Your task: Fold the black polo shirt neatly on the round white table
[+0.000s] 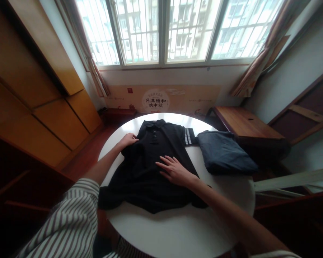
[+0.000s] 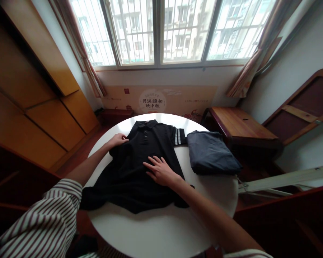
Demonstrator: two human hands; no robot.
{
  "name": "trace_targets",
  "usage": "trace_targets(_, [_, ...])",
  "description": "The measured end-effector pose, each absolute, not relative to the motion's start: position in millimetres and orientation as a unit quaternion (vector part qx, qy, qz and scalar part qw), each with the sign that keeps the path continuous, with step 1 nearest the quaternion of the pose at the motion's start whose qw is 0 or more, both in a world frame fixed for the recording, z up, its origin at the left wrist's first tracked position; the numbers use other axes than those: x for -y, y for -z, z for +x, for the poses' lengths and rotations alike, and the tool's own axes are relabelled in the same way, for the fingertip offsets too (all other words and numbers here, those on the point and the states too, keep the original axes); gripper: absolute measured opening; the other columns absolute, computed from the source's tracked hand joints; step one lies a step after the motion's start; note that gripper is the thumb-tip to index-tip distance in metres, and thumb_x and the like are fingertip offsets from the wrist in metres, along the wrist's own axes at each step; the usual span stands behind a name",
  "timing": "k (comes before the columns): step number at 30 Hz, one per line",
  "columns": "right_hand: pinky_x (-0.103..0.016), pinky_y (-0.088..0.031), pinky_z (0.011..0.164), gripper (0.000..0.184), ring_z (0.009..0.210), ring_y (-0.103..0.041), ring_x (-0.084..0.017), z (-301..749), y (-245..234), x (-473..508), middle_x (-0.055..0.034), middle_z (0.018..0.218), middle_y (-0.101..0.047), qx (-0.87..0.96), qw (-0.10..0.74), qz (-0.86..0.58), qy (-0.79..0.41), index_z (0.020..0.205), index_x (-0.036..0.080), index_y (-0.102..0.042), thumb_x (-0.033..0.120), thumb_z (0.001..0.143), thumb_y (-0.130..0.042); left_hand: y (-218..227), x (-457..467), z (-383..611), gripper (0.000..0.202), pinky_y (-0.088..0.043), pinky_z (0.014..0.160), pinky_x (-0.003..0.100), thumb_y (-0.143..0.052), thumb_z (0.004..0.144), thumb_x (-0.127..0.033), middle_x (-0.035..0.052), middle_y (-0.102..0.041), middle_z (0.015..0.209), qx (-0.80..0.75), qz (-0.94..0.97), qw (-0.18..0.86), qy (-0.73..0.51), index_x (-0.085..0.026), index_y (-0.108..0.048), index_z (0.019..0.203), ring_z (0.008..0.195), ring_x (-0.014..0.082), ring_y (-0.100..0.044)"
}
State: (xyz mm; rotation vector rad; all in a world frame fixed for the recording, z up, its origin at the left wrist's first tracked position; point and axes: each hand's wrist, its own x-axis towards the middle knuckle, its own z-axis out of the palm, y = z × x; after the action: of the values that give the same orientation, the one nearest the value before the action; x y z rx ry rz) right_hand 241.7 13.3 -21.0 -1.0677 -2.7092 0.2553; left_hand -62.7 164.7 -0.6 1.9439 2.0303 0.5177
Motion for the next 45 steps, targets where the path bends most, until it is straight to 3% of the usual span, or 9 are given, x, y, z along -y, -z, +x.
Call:
trace_targets(3, [-0.06,-0.02,0.116,0.05,0.147,-0.025,-0.031,238.7,40.6,-19.8,-0.0054,0.159,-0.032,0.913,0.099,-0.386,-0.092,0.149,0.032,-0.041,0.045,0.101,-0.042,-9.4,-189.1,-78.6,0.008,-0.05,0.072,0.026,-0.075,0.067,-0.023,0.0076,-0.074,0.076,-0.707,0.667,0.161,-0.17,-0.016,-0.072,0.067,0.08,0.0257,-0.069])
trace_targets(8, [-0.057,-0.017,0.118,0.05,0.148,-0.023,-0.028,240.0,42.9,-17.7,-0.0039,0.161,-0.027,0.911,0.095,-0.388,-0.103,0.149,0.033,-0.041,0.047,0.102,-0.038,-29.2,-216.8,-110.4,0.011,-0.049,0.082,0.028,-0.065,0.076,-0.025,0.0118,-0.074,0.09,-0.744,0.613,0.143,-0.226,-0.017,-0.073,0.075,0.1,0.0281,-0.066])
trace_targets(15, [-0.059,-0.015,0.118,0.055,0.149,-0.019,-0.03,237.9,41.8,-16.2,-0.0058,0.162,-0.024,0.91,0.092,-0.389,-0.107,0.15,0.031,-0.039,0.051,0.1,-0.041,-17.0,-210.7,-103.7,0.033,-0.048,0.054,0.023,-0.077,0.071,-0.044,0.0077,-0.068,0.067,-0.698,0.604,0.336,-0.189,-0.012,-0.069,0.069,0.068,0.0209,-0.066])
trace_targets(23, [-0.06,-0.016,0.117,0.055,0.148,-0.021,-0.032,237.8,39.6,-14.7,-0.0079,0.161,-0.026,0.91,0.101,-0.386,-0.114,0.15,0.029,-0.041,0.05,0.099,-0.043,-23.1,-187.2,-70.4,0.066,-0.055,0.065,0.026,-0.084,0.059,-0.025,0.0066,-0.072,0.093,-0.537,0.568,0.608,-0.138,-0.022,-0.064,0.122,0.08,0.0213,-0.07])
trace_targets(28, [-0.06,-0.016,0.117,0.054,0.148,-0.021,-0.032,238.0,41.3,-15.2,-0.0078,0.161,-0.027,0.91,0.111,-0.383,-0.112,0.149,0.029,-0.042,0.05,0.099,-0.043,-1.8,-160.8,-30.6,0.07,-0.048,0.054,0.023,-0.084,0.055,-0.028,0.0054,-0.069,0.083,-0.562,0.694,0.43,-0.136,-0.016,-0.062,0.121,0.07,0.0197,-0.066])
trace_targets(32, [-0.06,-0.016,0.117,0.055,0.148,-0.021,-0.032,238.4,42.7,-15.7,-0.0081,0.161,-0.027,0.911,0.109,-0.382,-0.111,0.15,0.028,-0.041,0.05,0.099,-0.043,-2.0,-146.4,-22.0,0.035,-0.038,0.048,0.024,-0.081,0.06,-0.043,0.0017,-0.06,0.059,-0.577,0.762,0.284,-0.075,-0.014,-0.07,0.075,0.054,0.0157,-0.056])
trace_targets(35, [-0.06,-0.015,0.117,0.054,0.148,-0.023,-0.032,238.4,42.6,-15.6,-0.0086,0.16,-0.029,0.911,0.108,-0.383,-0.111,0.149,0.027,-0.043,0.05,0.099,-0.043,-13.2,-143.2,-32.6,0.041,-0.032,0.046,0.025,-0.076,0.064,-0.052,-0.0006,-0.05,0.047,-0.567,0.776,0.273,-0.043,-0.017,-0.059,0.051,0.048,0.0127,-0.048])
trace_targets(40, [-0.06,-0.016,0.117,0.054,0.148,-0.022,-0.032,238.4,41.8,-15.1,-0.0089,0.16,-0.029,0.911,0.106,-0.384,-0.112,0.149,0.027,-0.043,0.049,0.1,-0.042,-29.0,-154.4,-79.4,0.044,-0.034,0.046,0.023,-0.08,0.058,-0.057,-0.0018,-0.052,0.051,-0.621,0.714,0.315,-0.071,-0.018,-0.06,0.055,0.05,0.0127,-0.049])
trace_targets(45, [-0.06,-0.017,0.117,0.054,0.148,-0.023,-0.031,238.7,40.1,-14.7,-0.0085,0.16,-0.029,0.908,0.109,-0.386,-0.119,0.148,0.027,-0.043,0.049,0.099,-0.044,-38.4,-167.4,-126.4,0.025,-0.052,0.073,0.037,-0.079,0.062,-0.029,0.0136,-0.069,0.089,-0.79,0.573,0.093,-0.197,-0.014,-0.067,0.079,0.086,0.0311,-0.067])
